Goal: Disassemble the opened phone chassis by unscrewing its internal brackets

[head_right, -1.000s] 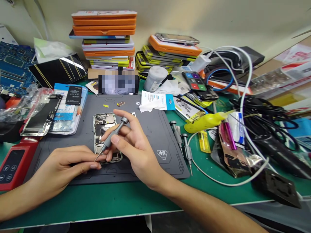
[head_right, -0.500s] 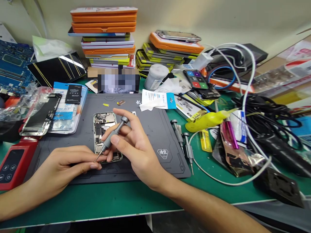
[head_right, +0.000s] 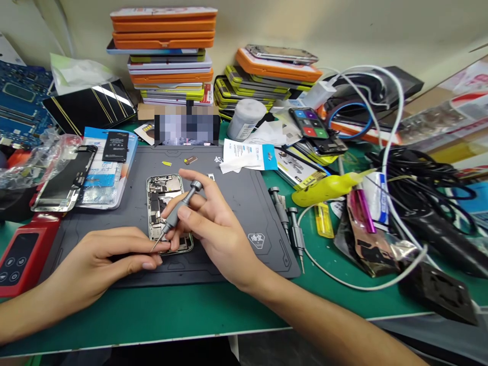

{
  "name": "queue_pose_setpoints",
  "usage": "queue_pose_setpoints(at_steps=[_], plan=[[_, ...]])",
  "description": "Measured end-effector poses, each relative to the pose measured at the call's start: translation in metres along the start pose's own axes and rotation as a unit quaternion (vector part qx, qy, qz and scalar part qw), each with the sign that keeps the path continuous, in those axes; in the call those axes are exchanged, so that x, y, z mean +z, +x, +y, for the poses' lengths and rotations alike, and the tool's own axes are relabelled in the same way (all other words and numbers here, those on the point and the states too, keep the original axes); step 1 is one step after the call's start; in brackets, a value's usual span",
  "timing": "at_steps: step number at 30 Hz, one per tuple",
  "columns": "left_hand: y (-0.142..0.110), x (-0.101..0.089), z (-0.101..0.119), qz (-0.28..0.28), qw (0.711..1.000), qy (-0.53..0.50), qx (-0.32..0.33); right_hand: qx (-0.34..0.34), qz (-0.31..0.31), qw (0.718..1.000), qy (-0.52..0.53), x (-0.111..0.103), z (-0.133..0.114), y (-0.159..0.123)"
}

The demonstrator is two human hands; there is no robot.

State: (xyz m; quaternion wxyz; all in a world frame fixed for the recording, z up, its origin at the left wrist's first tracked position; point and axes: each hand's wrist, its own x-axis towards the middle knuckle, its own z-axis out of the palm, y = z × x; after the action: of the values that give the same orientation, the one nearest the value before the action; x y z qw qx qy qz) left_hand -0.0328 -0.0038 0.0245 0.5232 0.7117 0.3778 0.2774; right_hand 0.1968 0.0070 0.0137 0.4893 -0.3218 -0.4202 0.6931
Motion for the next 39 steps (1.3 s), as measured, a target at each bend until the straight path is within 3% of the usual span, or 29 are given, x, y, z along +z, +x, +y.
queue_pose_setpoints(at_steps=[18,39], plan=[[0.0011,-0.0006,0.0042,0.01,1.0,-0.018,-0.014,-0.015,-0.029,0.999,0.008,-0.0014,0.0036,0.0004],[0.0005,0.0011,0.005,0.007,0.999,-0.017,-0.041,0.007,-0.014,1.0,0.012,-0.0016,-0.0007,0.0014]])
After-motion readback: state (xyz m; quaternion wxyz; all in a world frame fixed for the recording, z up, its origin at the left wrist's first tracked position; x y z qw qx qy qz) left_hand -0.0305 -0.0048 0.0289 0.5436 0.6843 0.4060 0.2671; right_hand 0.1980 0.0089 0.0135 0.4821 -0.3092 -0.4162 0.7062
